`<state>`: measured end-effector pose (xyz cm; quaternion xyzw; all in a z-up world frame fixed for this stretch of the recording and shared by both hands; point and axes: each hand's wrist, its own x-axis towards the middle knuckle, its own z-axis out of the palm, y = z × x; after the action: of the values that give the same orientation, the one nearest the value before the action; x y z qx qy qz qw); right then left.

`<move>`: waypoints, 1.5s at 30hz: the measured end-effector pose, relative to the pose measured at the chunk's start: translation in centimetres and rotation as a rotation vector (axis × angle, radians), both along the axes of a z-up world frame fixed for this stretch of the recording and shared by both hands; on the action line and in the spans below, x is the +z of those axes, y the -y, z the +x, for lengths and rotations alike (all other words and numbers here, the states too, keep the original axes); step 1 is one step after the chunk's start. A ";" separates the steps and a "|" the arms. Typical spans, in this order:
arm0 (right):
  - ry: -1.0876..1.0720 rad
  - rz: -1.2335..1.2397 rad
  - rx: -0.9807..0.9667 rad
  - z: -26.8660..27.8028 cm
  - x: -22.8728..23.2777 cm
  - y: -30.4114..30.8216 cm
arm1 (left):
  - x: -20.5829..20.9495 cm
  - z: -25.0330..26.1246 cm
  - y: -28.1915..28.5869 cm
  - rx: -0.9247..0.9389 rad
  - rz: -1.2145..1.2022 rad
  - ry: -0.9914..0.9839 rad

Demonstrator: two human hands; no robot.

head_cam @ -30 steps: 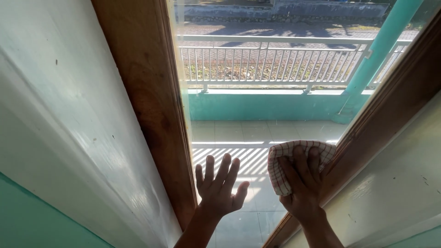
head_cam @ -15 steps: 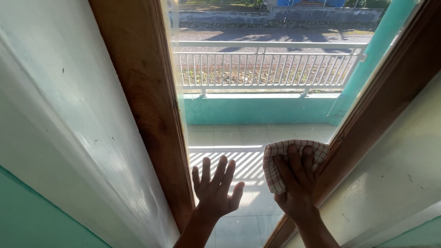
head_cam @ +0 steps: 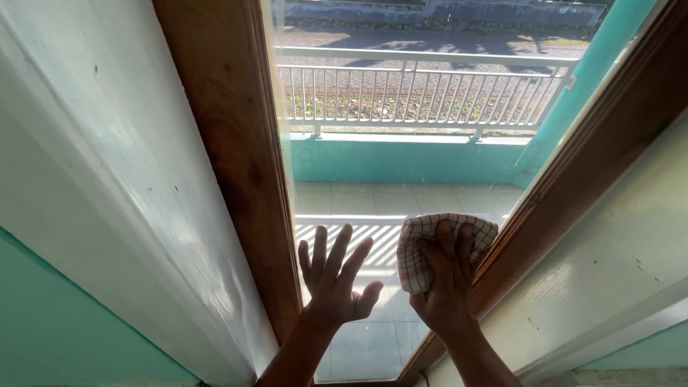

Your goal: Wiping a glass door with a checkered cloth.

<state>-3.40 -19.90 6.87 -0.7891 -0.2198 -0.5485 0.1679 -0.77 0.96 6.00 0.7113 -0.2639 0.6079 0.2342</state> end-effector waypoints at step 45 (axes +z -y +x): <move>-0.154 0.020 0.066 -2.0 0.8 1.7 | -0.1 0.1 1.1 0.135 0.062 0.118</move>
<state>-5.39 -21.59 7.69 -0.8196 -0.2267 -0.4826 0.2099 -0.70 -0.18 5.86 0.6973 -0.2473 0.6548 0.1544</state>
